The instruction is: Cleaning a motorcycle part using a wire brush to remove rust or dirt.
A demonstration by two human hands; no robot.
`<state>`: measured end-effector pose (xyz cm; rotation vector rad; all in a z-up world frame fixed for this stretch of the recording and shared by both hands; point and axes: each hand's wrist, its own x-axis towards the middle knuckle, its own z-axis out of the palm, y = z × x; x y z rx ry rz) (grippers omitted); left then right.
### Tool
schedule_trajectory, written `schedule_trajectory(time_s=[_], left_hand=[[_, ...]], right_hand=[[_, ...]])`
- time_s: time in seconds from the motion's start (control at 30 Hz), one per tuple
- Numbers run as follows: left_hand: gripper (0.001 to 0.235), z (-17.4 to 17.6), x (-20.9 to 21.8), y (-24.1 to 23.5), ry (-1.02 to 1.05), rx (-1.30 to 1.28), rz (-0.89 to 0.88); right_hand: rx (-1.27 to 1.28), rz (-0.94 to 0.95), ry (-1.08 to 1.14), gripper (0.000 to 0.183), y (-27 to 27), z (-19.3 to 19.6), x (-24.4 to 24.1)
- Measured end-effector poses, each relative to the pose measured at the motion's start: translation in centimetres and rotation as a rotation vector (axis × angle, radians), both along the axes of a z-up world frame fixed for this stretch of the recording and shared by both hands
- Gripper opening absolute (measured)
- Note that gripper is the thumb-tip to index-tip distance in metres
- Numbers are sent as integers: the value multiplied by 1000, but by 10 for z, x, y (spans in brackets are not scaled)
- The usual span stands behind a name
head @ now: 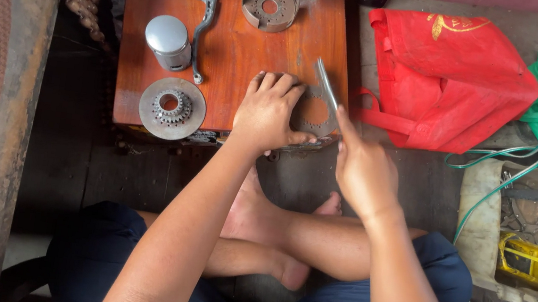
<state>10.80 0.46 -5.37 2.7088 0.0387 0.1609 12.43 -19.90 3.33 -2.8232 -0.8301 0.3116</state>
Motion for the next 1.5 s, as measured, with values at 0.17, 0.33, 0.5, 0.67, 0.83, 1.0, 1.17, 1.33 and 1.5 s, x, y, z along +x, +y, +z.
schedule_trajectory(time_s=[0.17,0.33,0.5,0.67,0.83,1.0,1.17,1.33,1.5], left_hand=[[95,3,3,2,17,0,2],[94,2,1,-2,-1,11,6],[95,0,0,0,0,3,14],[95,1,0,-1,-1,4,18],[95,0,0,-1,9,2,18],[97,-1,0,-1,-10,6,16],[95,-1,1,-1,-18,5,23],[95,-3,1,-1,-22,4,26],[94,0,0,-2,-31,20,22]], right_hand=[[-71,-29,29,66,-12,-6,-15],[21,-60,30,61,7,-7,16],[-4,-45,-6,63,15,-9,20],[-60,-66,30,64,-6,0,-12],[-81,-89,61,64,2,3,-4],[-25,-5,-24,63,19,-15,36],[-42,-42,21,63,4,1,6],[-115,-78,55,66,-12,-1,-17],[17,-31,3,61,13,-1,14]])
